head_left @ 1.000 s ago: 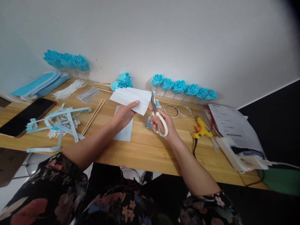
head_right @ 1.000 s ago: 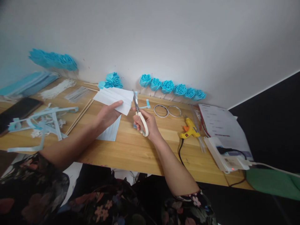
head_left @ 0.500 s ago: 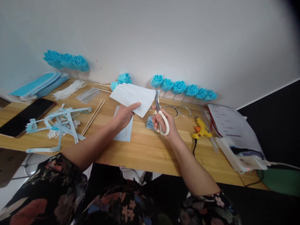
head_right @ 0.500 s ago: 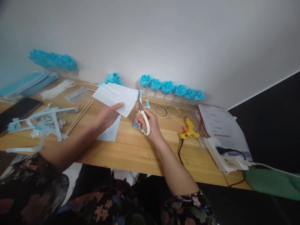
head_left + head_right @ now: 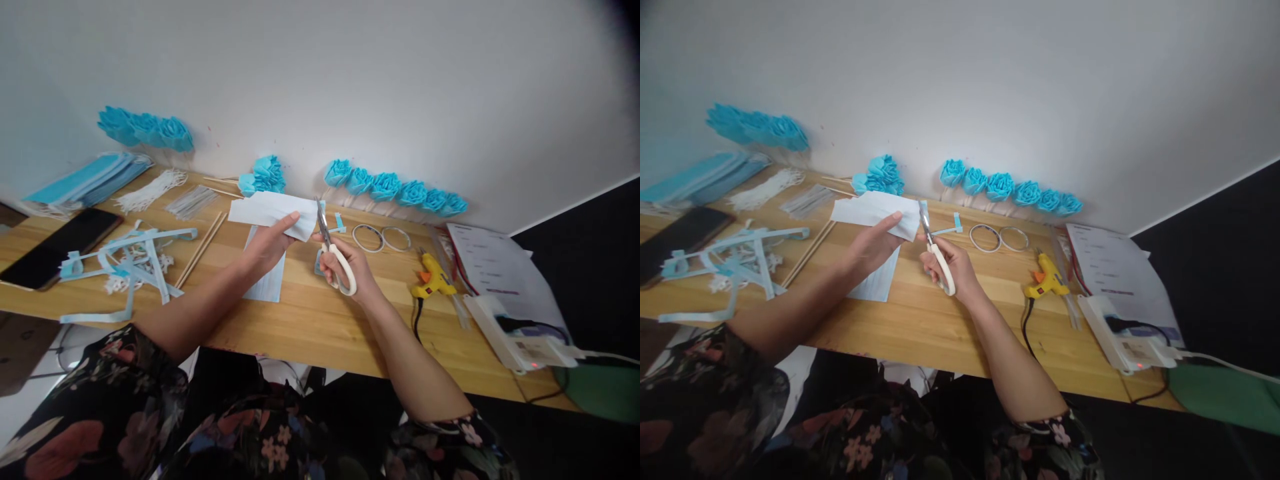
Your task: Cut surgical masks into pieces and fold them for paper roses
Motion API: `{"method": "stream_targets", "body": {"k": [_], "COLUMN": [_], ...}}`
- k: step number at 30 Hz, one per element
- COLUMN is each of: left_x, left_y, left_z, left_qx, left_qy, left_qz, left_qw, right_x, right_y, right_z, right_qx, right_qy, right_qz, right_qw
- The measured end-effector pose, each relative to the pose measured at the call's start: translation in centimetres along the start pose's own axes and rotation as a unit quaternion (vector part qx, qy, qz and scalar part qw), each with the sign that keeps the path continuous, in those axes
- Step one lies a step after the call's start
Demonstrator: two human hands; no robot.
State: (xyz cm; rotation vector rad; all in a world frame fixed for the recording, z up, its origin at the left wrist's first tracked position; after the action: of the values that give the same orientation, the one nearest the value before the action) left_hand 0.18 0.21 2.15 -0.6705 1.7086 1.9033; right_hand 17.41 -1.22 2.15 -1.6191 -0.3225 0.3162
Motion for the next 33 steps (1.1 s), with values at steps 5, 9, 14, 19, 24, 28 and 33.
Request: {"method": "stream_targets", "body": {"k": [5,9,14,19,24,28,33], "left_x": [0.2,0.2,0.3,1.1,1.7,1.4,1.1], "left_y": [-0.1,-0.2,0.2,1.7,2.7,3.0,3.2], "left_z": [0.0,0.0,0.4,1.5,2.1,2.0,1.8], "left_qx": [-0.004,0.003,-0.026,-0.068,-0.040,-0.026,-0.019], "left_qy": [0.030,0.042,0.042,0.078,0.106,0.099,0.107], "left_qz": [-0.011,-0.020,-0.029,-0.067,-0.091,-0.108,-0.121], "left_qw": [0.999,0.999,0.998,0.992,0.989,0.989,0.987], "right_x": [0.1,0.4,0.5,0.5,0.8,1.0,1.0], "right_y": [0.1,0.3,0.4,0.2,0.2,0.2,0.1], "right_z": [0.0,0.2,0.2,0.2,0.5,0.7,0.6], "right_qx": [0.004,0.019,0.016,0.022,0.023,0.024,0.031], "right_qy": [0.010,0.020,0.035,0.062,0.091,0.105,0.115], "right_qz": [-0.004,-0.009,0.013,0.028,0.058,0.074,0.083], "right_qw": [1.000,1.000,0.999,0.997,0.994,0.991,0.989]}}
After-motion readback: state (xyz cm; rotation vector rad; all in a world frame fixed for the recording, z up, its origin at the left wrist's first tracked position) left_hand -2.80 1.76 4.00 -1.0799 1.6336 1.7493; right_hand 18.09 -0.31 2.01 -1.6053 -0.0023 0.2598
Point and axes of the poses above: each hand's wrist, its own z-axis towards the middle knuckle, its own x-axis out of the back of the hand, y = z × x, the point moved 2 cm from there along z, towards the middle knuckle, and after that the axes turned 3 degrees about -x, right-handed, at the moved point
